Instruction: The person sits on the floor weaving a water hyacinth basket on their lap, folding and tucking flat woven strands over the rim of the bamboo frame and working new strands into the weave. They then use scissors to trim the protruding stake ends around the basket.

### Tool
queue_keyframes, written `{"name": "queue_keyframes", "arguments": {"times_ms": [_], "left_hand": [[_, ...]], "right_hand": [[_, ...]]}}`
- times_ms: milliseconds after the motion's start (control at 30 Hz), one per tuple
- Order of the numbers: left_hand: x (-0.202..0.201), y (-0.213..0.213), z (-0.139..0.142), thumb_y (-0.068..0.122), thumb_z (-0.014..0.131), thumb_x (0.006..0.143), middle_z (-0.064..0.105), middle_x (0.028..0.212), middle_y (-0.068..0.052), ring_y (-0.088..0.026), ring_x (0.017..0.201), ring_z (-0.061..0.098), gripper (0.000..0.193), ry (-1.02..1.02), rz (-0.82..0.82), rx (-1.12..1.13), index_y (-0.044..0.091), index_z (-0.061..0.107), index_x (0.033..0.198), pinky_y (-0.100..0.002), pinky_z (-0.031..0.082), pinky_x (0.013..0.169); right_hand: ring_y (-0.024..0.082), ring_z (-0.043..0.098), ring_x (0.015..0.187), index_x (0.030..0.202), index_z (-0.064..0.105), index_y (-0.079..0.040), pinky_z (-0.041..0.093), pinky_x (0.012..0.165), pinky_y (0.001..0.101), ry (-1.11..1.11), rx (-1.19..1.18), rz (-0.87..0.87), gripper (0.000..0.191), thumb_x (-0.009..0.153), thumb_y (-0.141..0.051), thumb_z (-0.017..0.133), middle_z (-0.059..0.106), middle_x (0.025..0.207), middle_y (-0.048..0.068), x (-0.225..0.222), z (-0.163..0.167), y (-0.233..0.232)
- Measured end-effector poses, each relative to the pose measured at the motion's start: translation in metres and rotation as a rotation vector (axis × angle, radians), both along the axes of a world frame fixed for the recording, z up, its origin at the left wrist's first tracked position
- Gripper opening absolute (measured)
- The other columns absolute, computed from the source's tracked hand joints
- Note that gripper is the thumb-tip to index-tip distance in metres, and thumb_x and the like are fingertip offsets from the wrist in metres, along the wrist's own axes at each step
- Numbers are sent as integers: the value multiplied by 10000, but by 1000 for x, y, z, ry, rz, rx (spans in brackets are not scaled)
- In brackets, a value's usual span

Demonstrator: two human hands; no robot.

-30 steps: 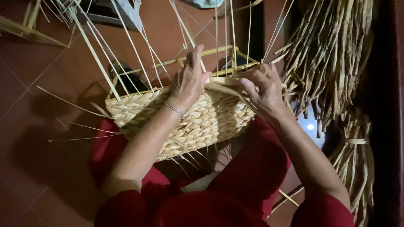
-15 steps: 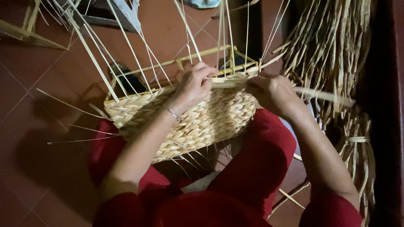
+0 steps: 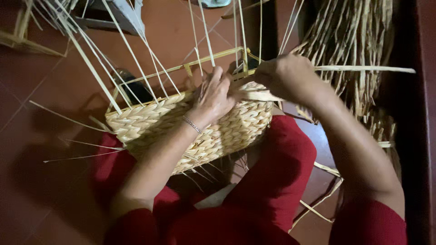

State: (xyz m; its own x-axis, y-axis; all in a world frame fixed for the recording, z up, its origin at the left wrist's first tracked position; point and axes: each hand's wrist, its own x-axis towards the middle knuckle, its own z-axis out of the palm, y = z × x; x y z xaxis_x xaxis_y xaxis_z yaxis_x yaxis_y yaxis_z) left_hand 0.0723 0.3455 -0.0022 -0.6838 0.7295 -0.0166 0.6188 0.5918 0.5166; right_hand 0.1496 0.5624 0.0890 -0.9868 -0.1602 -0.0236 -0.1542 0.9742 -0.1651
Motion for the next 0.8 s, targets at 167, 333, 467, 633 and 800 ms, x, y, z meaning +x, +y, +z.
{"name": "queue_keyframes", "arguments": {"times_ms": [167, 333, 467, 633, 800], "left_hand": [[7, -6, -21, 108, 619, 992, 483, 1018, -107, -254, 869, 543, 112, 229, 47, 321, 30, 637, 1070, -500, 542, 744], [8, -21, -25, 126, 614, 1026, 516, 1009, -39, -166, 765, 588, 80, 32, 84, 441, 56, 627, 991, -346, 569, 607], [13, -25, -20, 42, 715, 953, 555, 1004, -64, -192, 890, 628, 77, 494, -82, 445, 41, 650, 995, -280, 617, 723], [18, -34, -22, -45, 633, 951, 624, 1076, -124, -232, 975, 681, 76, 615, -161, 418, -1, 580, 982, -324, 642, 809], [2, -22, -39, -20, 554, 1067, 615, 880, -97, -191, 832, 658, 65, 305, -111, 213, 15, 565, 1013, -287, 613, 658]], "right_hand": [[250, 732, 645, 1040, 776, -126, 594, 635, 388, -46, -355, 75, 144, 952, -214, 704, 762, 810, 107, -21, -16, 27], [238, 744, 732, 1076, 735, -66, 613, 625, 356, -84, -439, 7, 273, 984, -321, 703, 762, 867, 114, -18, -41, 2], [251, 748, 703, 1088, 711, -32, 611, 617, 369, 33, -487, 32, 319, 918, -302, 726, 781, 912, 117, -17, -57, -22], [256, 705, 720, 1074, 701, -37, 597, 594, 367, 359, -343, 53, 187, 920, -133, 746, 721, 881, 135, -25, -78, -28], [278, 651, 574, 913, 705, -39, 524, 495, 436, 272, -246, 13, 167, 882, -165, 811, 702, 748, 139, -16, -91, -28]]}}
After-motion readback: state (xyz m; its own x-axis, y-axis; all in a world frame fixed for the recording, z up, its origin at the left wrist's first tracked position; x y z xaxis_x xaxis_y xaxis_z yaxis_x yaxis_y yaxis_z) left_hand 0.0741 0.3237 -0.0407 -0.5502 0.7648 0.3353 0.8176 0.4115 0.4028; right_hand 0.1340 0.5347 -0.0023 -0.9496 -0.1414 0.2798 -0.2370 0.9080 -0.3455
